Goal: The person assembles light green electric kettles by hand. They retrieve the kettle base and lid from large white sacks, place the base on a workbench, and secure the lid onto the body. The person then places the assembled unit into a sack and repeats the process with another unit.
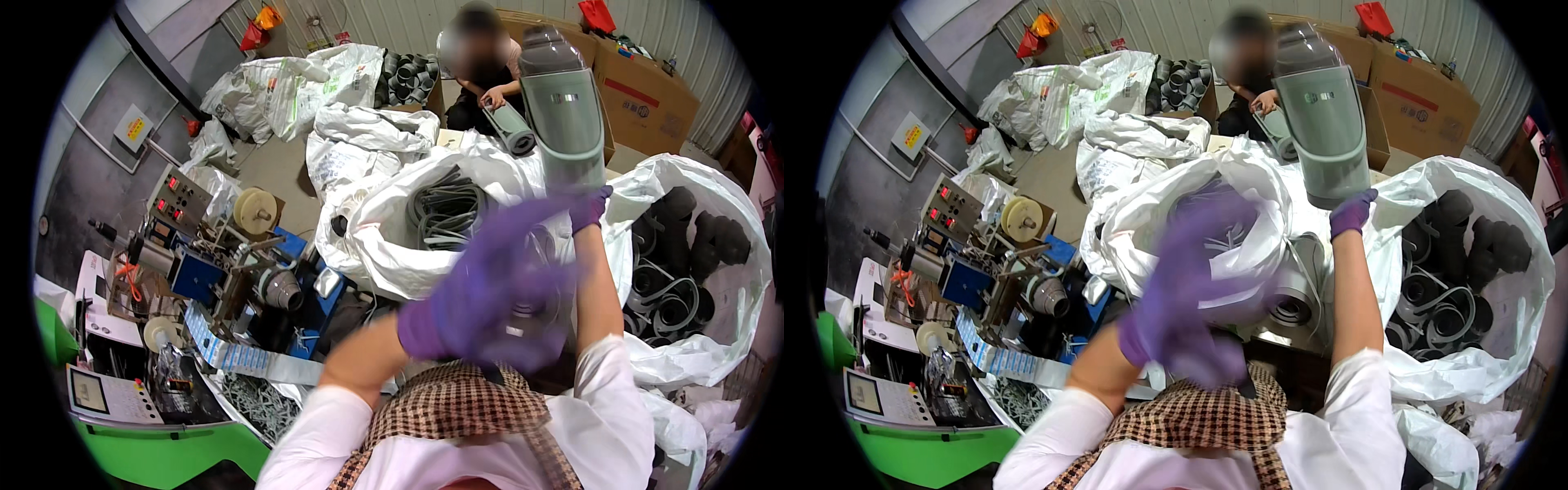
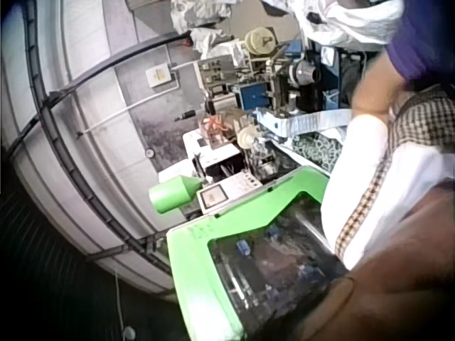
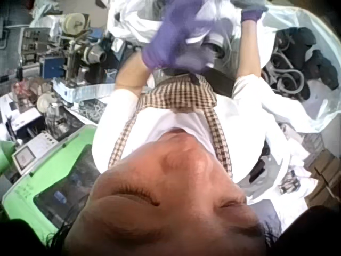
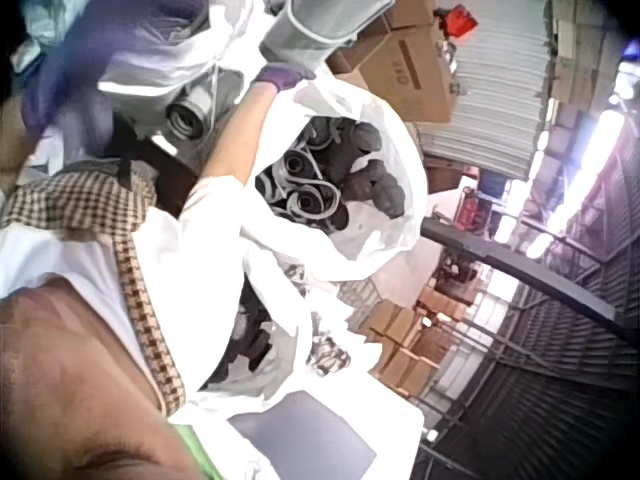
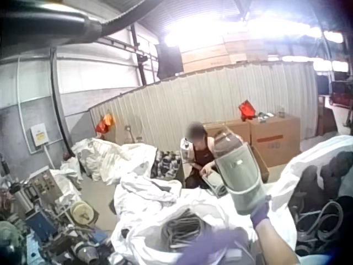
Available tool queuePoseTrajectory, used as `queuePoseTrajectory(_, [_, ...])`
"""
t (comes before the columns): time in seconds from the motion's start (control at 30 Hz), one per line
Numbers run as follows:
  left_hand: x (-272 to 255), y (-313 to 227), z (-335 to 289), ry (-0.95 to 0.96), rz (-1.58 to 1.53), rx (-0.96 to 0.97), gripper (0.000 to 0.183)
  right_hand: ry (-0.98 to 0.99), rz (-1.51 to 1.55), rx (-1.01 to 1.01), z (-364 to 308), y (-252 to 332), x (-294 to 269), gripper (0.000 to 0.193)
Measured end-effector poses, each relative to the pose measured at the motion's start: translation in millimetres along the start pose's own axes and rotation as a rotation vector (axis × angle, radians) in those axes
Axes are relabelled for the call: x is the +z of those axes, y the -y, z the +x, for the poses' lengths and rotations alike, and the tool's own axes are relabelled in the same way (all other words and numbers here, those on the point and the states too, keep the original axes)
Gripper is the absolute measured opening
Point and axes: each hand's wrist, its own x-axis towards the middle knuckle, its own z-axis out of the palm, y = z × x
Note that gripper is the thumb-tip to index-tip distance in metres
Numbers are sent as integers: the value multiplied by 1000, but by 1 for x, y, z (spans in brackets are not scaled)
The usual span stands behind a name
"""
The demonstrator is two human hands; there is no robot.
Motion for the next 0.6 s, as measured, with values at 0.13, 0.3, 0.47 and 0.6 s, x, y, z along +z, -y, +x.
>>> queuePoseTrajectory(0.13, [30, -18, -150, 244, -43, -200, 30, -17, -388, 29, 59, -79, -3, 62])
queuePoseTrajectory(0.3, [-82, -97, -323, 40, 244, -938, 24, 214, -958, -77, 115, -107, -24, 43])
queuePoseTrajectory(0.47, [-182, -229, -404, -321, 835, -1274, 23, 343, -1238, -370, 126, -67, -25, 26])
queuePoseTrajectory(0.6, [-270, -322, -457, -693, 1254, -1427, 34, 405, -1172, -775, 68, -36, 18, 17])
